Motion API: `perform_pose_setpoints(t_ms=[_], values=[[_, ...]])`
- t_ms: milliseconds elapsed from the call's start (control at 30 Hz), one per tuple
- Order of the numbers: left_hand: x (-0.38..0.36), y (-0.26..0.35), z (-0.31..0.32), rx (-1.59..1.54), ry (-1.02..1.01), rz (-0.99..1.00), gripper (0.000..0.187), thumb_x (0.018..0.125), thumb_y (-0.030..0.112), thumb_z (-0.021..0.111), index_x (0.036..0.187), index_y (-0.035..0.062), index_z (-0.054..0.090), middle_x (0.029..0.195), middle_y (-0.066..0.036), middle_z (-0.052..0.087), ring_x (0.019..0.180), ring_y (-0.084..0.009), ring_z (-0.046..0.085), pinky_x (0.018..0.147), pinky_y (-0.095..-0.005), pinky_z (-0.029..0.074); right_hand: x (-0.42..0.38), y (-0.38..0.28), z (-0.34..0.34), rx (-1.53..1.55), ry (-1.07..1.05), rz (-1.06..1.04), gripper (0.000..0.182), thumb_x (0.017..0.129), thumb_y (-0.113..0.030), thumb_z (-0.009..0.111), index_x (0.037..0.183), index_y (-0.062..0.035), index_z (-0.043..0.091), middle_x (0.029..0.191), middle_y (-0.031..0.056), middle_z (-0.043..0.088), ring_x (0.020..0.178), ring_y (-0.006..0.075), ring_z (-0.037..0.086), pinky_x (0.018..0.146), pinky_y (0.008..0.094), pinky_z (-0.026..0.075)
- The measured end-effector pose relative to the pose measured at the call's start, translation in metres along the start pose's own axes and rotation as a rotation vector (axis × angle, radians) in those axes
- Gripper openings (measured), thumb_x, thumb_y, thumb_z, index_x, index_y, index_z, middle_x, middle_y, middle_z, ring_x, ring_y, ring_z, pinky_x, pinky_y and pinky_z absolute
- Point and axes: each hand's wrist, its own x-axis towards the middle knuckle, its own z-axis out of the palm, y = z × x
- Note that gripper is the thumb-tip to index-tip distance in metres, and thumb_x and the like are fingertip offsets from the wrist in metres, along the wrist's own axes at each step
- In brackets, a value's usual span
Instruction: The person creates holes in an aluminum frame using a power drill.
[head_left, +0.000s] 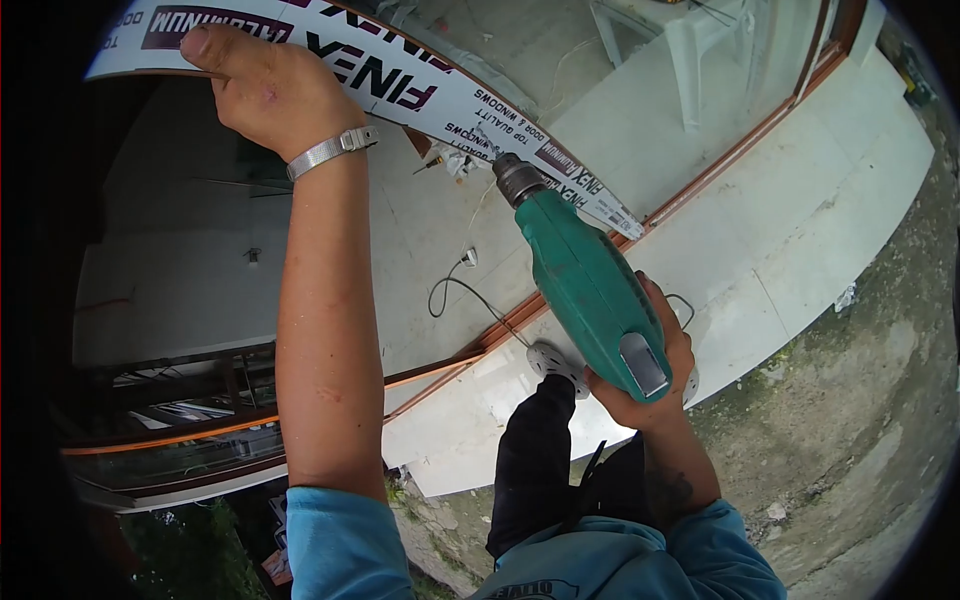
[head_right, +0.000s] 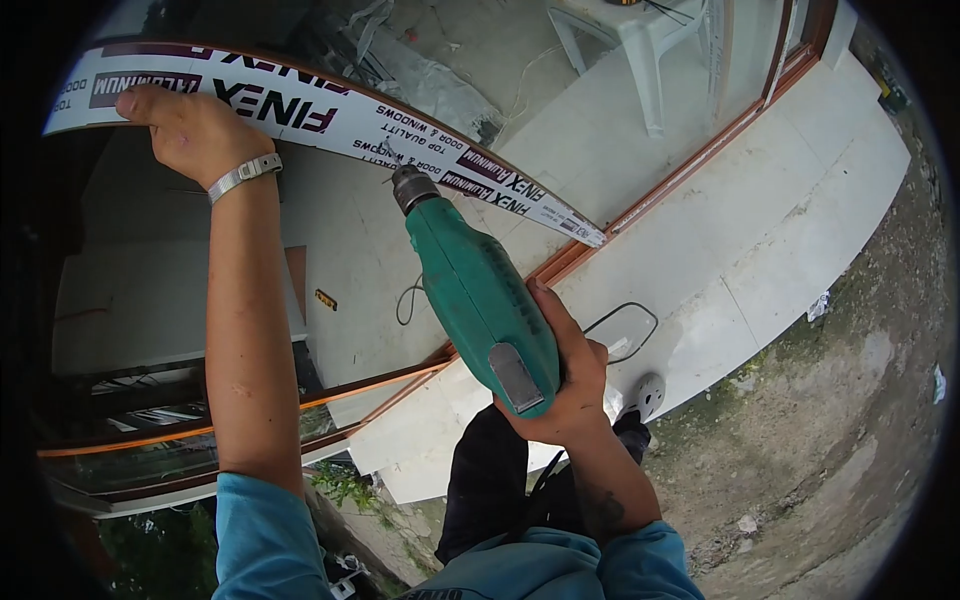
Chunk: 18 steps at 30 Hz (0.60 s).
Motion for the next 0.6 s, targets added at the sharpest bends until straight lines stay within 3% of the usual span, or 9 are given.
perform_pose_setpoints(t_ms=[33,100,267,600], values=[[0.0003,-0.0007,0.0001,-0.022,-0.005,0.017,0.079,0.095,0.071,0.031,0.107,-0.0046,0.053,0.081,-0.005,0.058,0.073,-0.013,0.056,0.072,-0.0257,0.048,0.0009,0.0004,0.0017,-0.007,0.006,0.003,0.092,0.058,-0.014,0.074,0.14,0.0082,0.04,0.116,0.0241,0.065,0.102,0.0325,0.069,0.09,0.0389,0.053],[0.0006,-0.002,-0.0004,-0.002,-0.008,0.023,0.08,0.095,0.071,0.031,0.107,-0.0046,0.053,0.081,-0.005,0.058,0.073,-0.0131,0.056,0.072,-0.0257,0.048,0.0035,0.0008,0.0051,0.044,0.064,-0.082,0.08,0.065,-0.007,0.073,0.139,0.0059,0.044,0.119,0.0207,0.066,0.097,0.0257,0.072,0.084,0.0298,0.054],[0.0022,-0.0036,-0.0016,0.027,-0.02,0.03,0.079,0.095,0.071,0.03,0.108,-0.0041,0.053,0.08,-0.005,0.058,0.073,-0.0128,0.056,0.071,-0.0255,0.048,0.0033,0.0031,0.0046,0.003,0.075,-0.144,0.081,0.065,-0.008,0.074,0.139,0.0065,0.043,0.121,0.0211,0.066,0.098,0.0258,0.072,0.085,0.0302,0.054],[0.0011,-0.0049,-0.0027,0.0,-0.016,0.032,0.072,0.097,0.069,0.03,0.096,0.0006,0.052,0.072,-0.001,0.054,0.064,-0.0102,0.053,0.064,-0.0241,0.046,0.0062,-0.0026,0.0047,-0.044,0.087,-0.165,0.079,0.069,-0.012,0.078,0.138,0.0078,0.044,0.118,0.0231,0.066,0.099,0.027,0.071,0.085,0.0318,0.055]])
